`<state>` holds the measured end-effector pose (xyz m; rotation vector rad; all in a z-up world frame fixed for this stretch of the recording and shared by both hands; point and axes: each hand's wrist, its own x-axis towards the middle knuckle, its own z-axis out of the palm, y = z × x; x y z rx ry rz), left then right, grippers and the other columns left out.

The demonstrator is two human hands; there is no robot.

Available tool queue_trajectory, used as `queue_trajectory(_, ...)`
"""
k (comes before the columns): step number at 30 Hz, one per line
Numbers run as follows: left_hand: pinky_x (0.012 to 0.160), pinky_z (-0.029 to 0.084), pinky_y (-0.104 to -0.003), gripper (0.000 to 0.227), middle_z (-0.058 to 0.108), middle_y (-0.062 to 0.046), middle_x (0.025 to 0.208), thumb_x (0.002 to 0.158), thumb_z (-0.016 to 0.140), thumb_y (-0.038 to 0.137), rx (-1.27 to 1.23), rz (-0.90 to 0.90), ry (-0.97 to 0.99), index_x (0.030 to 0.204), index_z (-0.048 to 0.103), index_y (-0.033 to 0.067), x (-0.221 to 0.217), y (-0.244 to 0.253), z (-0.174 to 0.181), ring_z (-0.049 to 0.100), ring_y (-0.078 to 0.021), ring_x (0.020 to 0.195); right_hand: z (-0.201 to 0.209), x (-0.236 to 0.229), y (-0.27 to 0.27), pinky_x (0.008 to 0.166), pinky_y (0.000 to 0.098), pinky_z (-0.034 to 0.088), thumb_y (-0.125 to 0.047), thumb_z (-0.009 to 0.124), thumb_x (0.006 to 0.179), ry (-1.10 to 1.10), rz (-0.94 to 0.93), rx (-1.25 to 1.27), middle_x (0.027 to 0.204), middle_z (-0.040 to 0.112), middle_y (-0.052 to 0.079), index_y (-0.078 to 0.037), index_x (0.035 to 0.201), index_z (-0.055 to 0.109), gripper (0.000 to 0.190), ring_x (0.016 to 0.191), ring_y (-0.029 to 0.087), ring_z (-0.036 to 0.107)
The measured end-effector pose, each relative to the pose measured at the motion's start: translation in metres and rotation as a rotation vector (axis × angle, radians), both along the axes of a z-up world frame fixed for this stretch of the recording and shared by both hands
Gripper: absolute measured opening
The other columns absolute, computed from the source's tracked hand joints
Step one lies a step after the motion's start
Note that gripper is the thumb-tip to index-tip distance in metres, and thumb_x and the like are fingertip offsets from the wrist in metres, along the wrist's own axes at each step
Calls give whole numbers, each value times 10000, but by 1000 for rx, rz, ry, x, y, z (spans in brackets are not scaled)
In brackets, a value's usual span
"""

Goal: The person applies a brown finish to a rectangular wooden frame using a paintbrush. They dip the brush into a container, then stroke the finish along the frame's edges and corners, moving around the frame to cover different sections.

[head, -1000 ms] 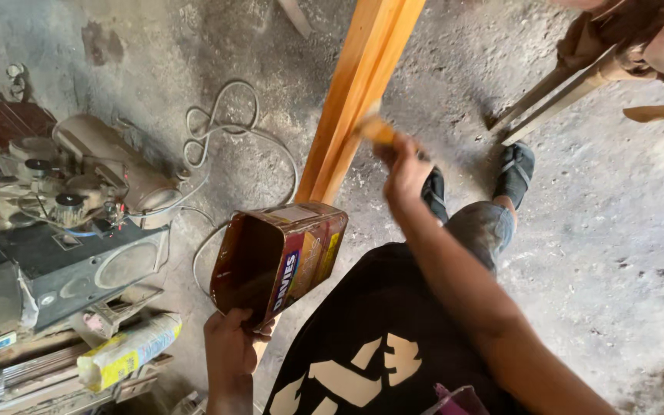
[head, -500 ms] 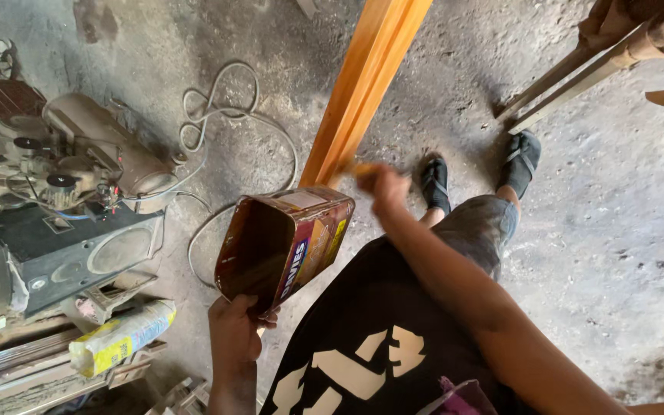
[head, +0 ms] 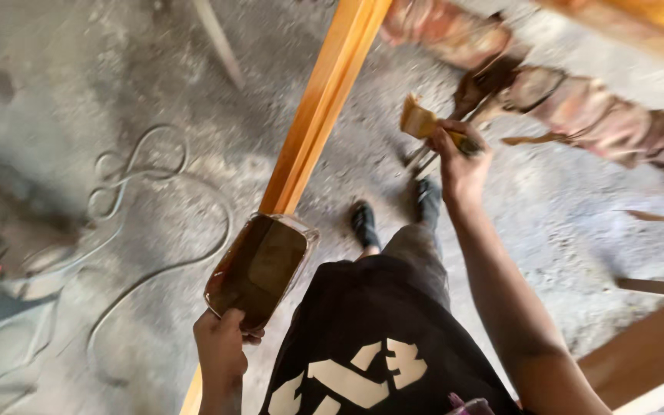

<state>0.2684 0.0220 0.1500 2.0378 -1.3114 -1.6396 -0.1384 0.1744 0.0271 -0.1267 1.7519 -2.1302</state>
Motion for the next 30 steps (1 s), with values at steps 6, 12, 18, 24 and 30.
queue_trajectory(6, 415, 466, -350, 233, 631, -119, 641, 811, 553, 67, -271, -317, 187, 959, 686, -54, -43, -9, -34, 561, -175, 470, 167, 31, 38, 825, 269, 584, -19, 732, 978, 390, 251, 443, 1030, 753, 111, 24, 1140, 722, 167, 909, 139, 715)
queue_trajectory(12, 693, 571, -482, 221, 717, -242, 749, 841, 602, 135, -461, -686, -53, 943, 702, -33, -111, -11, -59, 734, -385, 710, 205, 69, 29, 692, 276, 612, -28, 782, 863, 705, 753, 463, 1003, 755, 104, -19, 1058, 736, 201, 843, 157, 749)
queue_trajectory(18, 721, 539, -584, 443, 694, -285, 765, 805, 618, 141, -480, -802, -71, 1216, 602, -25, -156, 5, -56, 682, -486, 756, 131, 80, -42, 638, 407, 588, -148, 758, 773, 1112, 1054, 809, 904, 748, 125, -64, 973, 778, 219, 757, 318, 721)
queue_trajectory(24, 622, 568, -525, 359, 711, -270, 761, 797, 591, 103, -503, -840, 82, 1133, 652, -9, -192, 15, -33, 695, -424, 670, 119, 61, -39, 766, 414, 585, -142, 723, 829, 830, 1267, 1267, 856, 745, 166, -40, 867, 788, 127, 853, 310, 740)
queue_trajectory(30, 366, 519, -374, 294, 720, -158, 656, 834, 493, 50, -85, -776, 159, 1024, 694, -48, -225, 27, -8, 662, -226, 406, 184, 47, 77, 674, 297, 602, -134, 774, 885, 202, 357, 628, 840, 795, 104, 11, 980, 769, 173, 772, 171, 765)
